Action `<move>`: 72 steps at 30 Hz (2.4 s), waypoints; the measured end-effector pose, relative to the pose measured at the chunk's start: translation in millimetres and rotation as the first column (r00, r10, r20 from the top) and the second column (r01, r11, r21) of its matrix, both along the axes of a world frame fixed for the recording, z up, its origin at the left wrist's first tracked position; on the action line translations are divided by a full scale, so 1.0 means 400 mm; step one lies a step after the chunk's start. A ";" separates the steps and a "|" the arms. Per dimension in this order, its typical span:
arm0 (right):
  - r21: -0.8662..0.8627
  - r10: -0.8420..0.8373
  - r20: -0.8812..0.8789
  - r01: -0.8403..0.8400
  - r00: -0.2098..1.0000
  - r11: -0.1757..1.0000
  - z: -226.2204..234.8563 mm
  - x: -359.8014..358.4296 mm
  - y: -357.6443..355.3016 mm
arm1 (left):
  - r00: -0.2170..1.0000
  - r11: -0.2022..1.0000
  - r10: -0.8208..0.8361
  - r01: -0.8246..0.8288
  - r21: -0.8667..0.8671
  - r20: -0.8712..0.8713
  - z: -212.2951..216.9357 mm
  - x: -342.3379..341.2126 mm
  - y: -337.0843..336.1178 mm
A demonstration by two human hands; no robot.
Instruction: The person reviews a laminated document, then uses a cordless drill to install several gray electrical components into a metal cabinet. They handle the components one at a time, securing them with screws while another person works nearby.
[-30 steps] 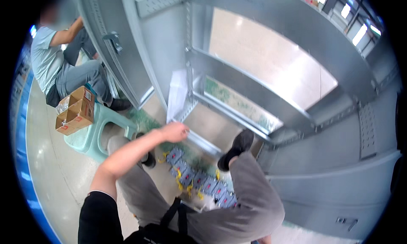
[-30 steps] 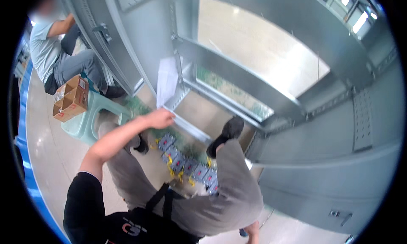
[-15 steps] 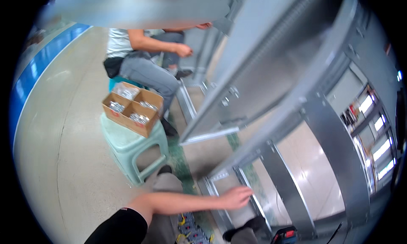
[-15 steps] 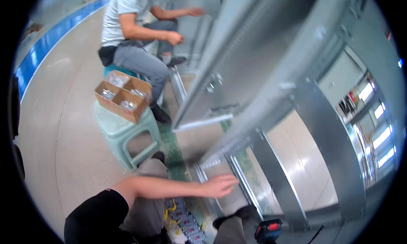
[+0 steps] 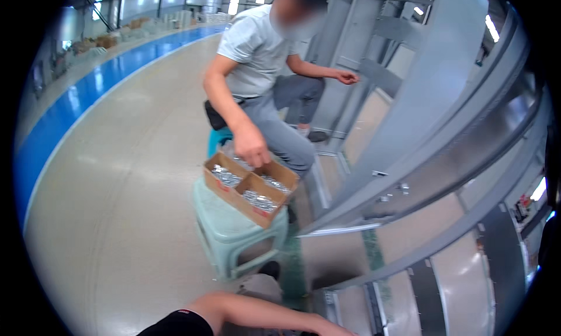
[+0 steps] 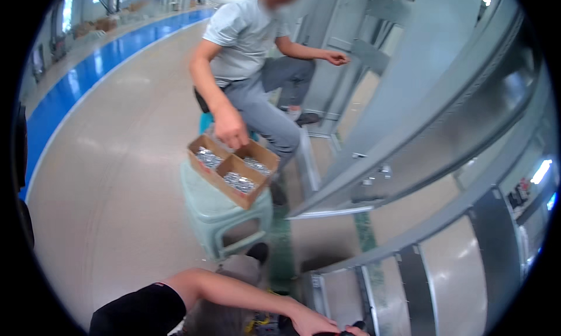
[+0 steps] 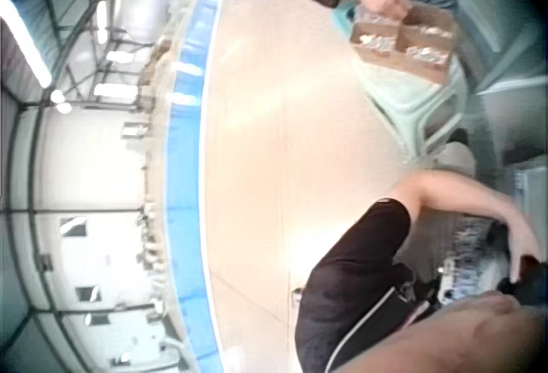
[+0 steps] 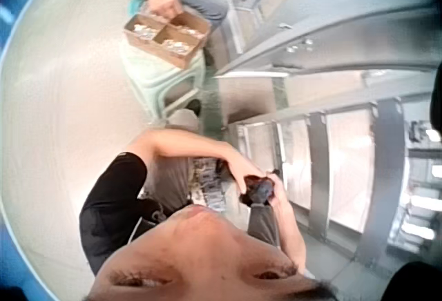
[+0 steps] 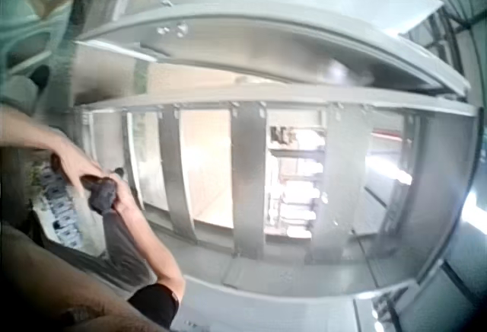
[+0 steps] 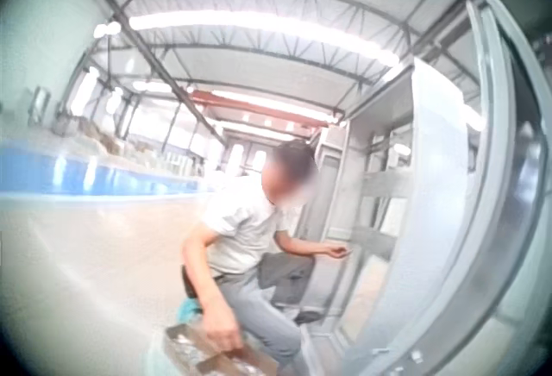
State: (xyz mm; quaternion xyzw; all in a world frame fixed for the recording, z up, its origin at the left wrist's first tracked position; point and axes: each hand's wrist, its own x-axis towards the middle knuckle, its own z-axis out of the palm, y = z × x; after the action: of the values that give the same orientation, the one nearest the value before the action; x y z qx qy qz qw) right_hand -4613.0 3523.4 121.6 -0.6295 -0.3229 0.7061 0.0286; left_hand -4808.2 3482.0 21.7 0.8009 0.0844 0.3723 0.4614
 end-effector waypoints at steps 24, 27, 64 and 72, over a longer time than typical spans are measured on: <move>-0.196 -0.590 0.124 0.603 0.798 0.774 -1.044 -0.181 -0.219 | 0.494 0.549 0.791 -0.834 0.061 -0.362 0.201 -0.264 0.018; -0.047 -0.605 0.179 0.620 0.776 0.783 -1.105 -0.188 -0.250 | 0.489 0.403 0.769 -0.871 -0.281 -0.411 0.194 -0.275 0.011; -0.753 -0.984 0.075 0.656 0.162 0.050 -1.353 -0.455 -0.114 | 0.282 0.379 0.668 -0.925 -0.011 -0.689 0.186 -0.367 -0.007; -0.616 -0.996 -0.010 0.784 0.085 0.073 -1.298 -0.478 -0.181 | 0.343 0.308 0.802 -0.939 -0.154 -0.490 0.150 -0.332 0.017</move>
State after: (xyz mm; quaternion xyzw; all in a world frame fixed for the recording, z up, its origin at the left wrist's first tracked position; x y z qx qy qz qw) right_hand -4804.4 3450.9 -397.8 -0.4938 0.3501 0.6916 0.3941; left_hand -4941.0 3488.8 81.6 0.5515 0.6605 0.3999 0.3157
